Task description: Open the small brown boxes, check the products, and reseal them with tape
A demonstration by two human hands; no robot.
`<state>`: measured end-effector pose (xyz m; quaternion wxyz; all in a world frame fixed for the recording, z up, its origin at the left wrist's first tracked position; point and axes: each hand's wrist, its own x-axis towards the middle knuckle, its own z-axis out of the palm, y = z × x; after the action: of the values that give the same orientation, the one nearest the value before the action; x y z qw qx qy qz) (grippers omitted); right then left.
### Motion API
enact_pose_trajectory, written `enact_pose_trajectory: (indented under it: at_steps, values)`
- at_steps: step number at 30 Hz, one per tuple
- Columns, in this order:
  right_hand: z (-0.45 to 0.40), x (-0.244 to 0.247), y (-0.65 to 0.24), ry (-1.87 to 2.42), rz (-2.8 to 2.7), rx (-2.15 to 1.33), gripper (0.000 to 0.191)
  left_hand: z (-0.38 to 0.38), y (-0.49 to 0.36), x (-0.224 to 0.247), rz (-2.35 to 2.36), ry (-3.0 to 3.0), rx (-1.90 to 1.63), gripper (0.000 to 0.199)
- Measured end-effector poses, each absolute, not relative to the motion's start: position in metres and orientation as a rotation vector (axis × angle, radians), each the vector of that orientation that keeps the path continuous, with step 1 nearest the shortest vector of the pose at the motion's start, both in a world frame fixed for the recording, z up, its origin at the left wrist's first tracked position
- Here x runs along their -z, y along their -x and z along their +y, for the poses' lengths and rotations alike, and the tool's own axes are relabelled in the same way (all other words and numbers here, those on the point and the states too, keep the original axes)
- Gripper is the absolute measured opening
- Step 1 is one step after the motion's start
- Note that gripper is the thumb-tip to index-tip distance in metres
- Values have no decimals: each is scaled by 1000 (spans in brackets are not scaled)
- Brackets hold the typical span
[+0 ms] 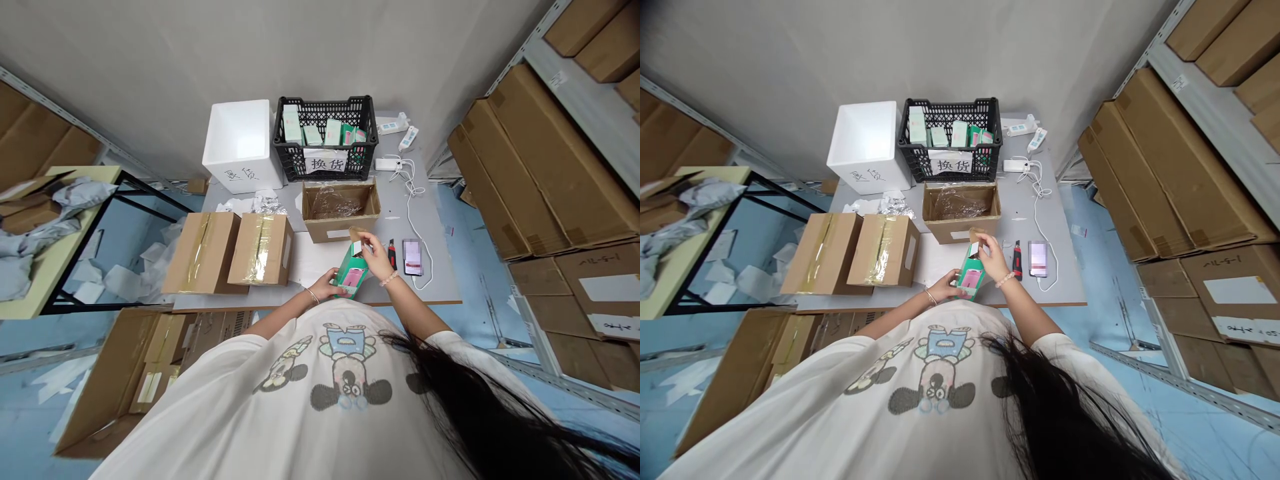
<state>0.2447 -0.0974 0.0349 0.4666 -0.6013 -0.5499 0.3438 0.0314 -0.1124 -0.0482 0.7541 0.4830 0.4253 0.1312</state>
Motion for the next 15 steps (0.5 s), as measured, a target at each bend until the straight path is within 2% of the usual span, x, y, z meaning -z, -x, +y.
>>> enact_pose_trajectory:
  at_steps: [8, 12, 15]
  values:
    - [-107, -42, -246, 1302, -1522, -933, 39, -110, -29, 45, 909, -1071, -294, 73]
    - [-104, -33, -235, 1483, -1221, -783, 39, -108, -30, 44, 896, -1076, -285, 75]
    - [-100, -26, -226, 1542, -1014, -872, 35, -108, -30, 45, 906, -1067, -287, 75]
